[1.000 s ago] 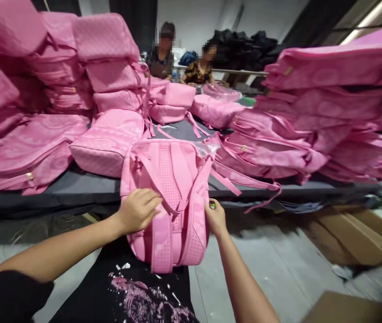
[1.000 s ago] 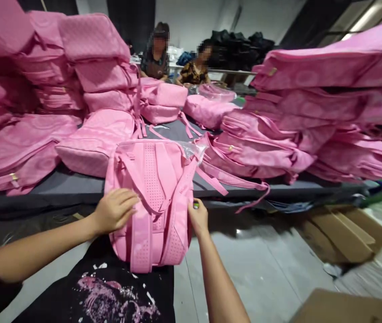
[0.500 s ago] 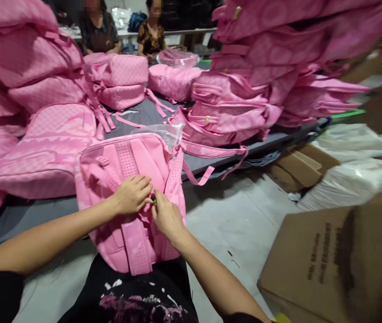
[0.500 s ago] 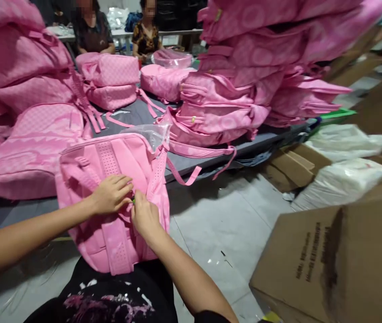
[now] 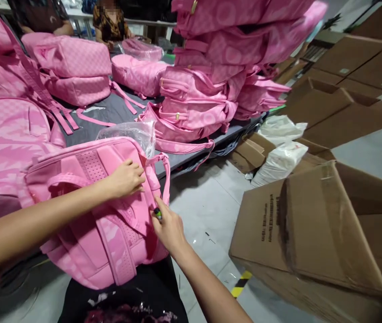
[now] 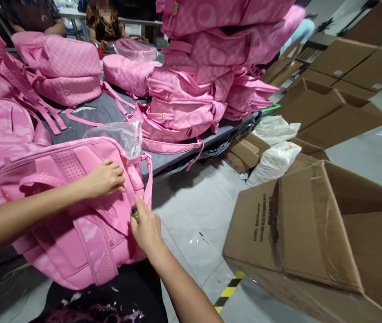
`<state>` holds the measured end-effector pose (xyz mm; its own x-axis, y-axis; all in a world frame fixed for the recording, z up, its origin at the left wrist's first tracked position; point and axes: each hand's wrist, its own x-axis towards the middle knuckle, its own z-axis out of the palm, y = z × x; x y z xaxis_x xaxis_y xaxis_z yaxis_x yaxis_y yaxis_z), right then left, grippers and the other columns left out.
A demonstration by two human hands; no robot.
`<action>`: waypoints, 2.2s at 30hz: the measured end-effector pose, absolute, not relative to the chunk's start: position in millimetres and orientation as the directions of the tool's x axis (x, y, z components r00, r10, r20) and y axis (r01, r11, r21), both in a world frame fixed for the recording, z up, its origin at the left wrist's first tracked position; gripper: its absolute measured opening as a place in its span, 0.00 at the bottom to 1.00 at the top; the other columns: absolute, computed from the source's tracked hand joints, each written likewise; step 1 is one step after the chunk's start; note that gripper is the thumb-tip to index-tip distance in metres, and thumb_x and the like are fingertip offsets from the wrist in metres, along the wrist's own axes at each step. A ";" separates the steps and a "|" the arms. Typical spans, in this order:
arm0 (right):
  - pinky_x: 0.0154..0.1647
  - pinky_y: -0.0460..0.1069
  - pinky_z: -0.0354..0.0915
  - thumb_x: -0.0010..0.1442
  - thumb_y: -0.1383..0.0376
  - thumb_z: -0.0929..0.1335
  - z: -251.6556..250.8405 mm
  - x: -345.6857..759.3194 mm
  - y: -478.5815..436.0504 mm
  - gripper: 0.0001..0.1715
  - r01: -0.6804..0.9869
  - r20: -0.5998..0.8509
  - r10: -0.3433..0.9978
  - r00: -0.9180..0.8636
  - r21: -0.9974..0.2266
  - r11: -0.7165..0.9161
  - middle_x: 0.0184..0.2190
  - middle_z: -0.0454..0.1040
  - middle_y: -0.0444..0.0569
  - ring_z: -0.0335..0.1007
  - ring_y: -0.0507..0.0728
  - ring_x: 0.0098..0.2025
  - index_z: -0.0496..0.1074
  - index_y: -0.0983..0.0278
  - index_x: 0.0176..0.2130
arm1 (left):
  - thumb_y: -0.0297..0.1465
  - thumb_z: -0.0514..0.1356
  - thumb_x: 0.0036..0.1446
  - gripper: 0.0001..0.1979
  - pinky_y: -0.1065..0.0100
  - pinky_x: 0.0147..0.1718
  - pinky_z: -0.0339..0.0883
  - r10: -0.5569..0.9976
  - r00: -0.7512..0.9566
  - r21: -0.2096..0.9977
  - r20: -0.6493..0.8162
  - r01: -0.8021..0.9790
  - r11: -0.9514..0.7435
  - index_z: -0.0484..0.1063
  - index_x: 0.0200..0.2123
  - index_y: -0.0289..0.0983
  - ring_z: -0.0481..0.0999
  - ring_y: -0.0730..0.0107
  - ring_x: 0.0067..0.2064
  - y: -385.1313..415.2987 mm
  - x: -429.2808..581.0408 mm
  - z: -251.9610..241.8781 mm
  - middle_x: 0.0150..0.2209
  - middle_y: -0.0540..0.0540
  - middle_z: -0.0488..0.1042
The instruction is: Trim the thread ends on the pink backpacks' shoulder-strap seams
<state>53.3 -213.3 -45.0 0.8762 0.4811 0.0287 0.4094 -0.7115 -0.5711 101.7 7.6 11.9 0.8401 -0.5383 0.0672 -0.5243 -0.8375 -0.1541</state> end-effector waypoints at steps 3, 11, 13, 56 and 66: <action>0.44 0.58 0.73 0.63 0.69 0.64 -53.4 57.5 -216.3 0.28 0.354 -0.101 0.451 0.887 -0.480 -0.803 0.61 0.74 0.58 0.81 0.66 0.45 0.69 0.61 0.61 | 0.41 0.55 0.69 0.20 0.51 0.55 0.64 -0.460 0.887 -0.204 0.045 -0.443 -0.873 0.76 0.32 0.33 0.74 0.61 0.44 34.1 105.9 32.4 0.33 0.45 0.76; 0.30 0.52 0.72 0.65 0.47 0.64 -63.7 86.3 -237.5 0.28 -0.039 -0.260 0.400 0.879 -0.875 -0.482 0.41 0.82 0.56 0.78 0.58 0.27 0.75 0.65 0.50 | 0.36 0.58 0.67 0.11 0.43 0.65 0.51 -0.411 0.908 -0.244 0.082 -0.381 -0.892 0.77 0.35 0.38 0.70 0.53 0.51 54.7 93.1 54.1 0.42 0.41 0.77; 0.26 0.50 0.71 0.62 0.36 0.61 -50.9 91.9 -233.5 0.40 -0.163 -0.227 0.424 0.877 -0.970 -0.182 0.37 0.82 0.56 0.75 0.55 0.23 0.76 0.67 0.46 | 0.36 0.59 0.66 0.10 0.48 0.59 0.59 -0.444 0.895 -0.218 0.042 -0.426 -0.878 0.78 0.36 0.38 0.72 0.56 0.46 31.3 87.8 42.3 0.38 0.42 0.77; 0.32 0.49 0.72 0.63 0.57 0.71 -71.0 117.2 -169.0 0.11 0.246 0.186 0.276 0.943 -0.948 -0.203 0.29 0.78 0.45 0.75 0.53 0.28 0.75 0.62 0.34 | 0.30 0.48 0.72 0.16 0.46 0.73 0.49 -0.326 0.930 0.181 0.173 -0.355 -0.917 0.75 0.39 0.43 0.74 0.69 0.59 16.8 59.7 -40.6 0.47 0.52 0.79; 0.27 0.49 0.69 0.63 0.58 0.71 -64.9 127.5 -169.9 0.11 0.275 0.196 0.326 0.925 -0.937 -0.217 0.26 0.77 0.44 0.73 0.53 0.24 0.74 0.62 0.33 | 0.27 0.54 0.70 0.11 0.54 0.74 0.50 -0.461 0.801 -0.185 0.383 -0.422 -0.887 0.75 0.38 0.42 0.74 0.74 0.55 19.1 58.4 -43.5 0.45 0.56 0.78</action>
<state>127.5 -169.9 -64.9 0.9247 0.3263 0.1962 0.2752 -0.2166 -0.9367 58.4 19.1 -43.5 0.8007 -0.4608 0.3828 -0.4224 -0.8874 -0.1846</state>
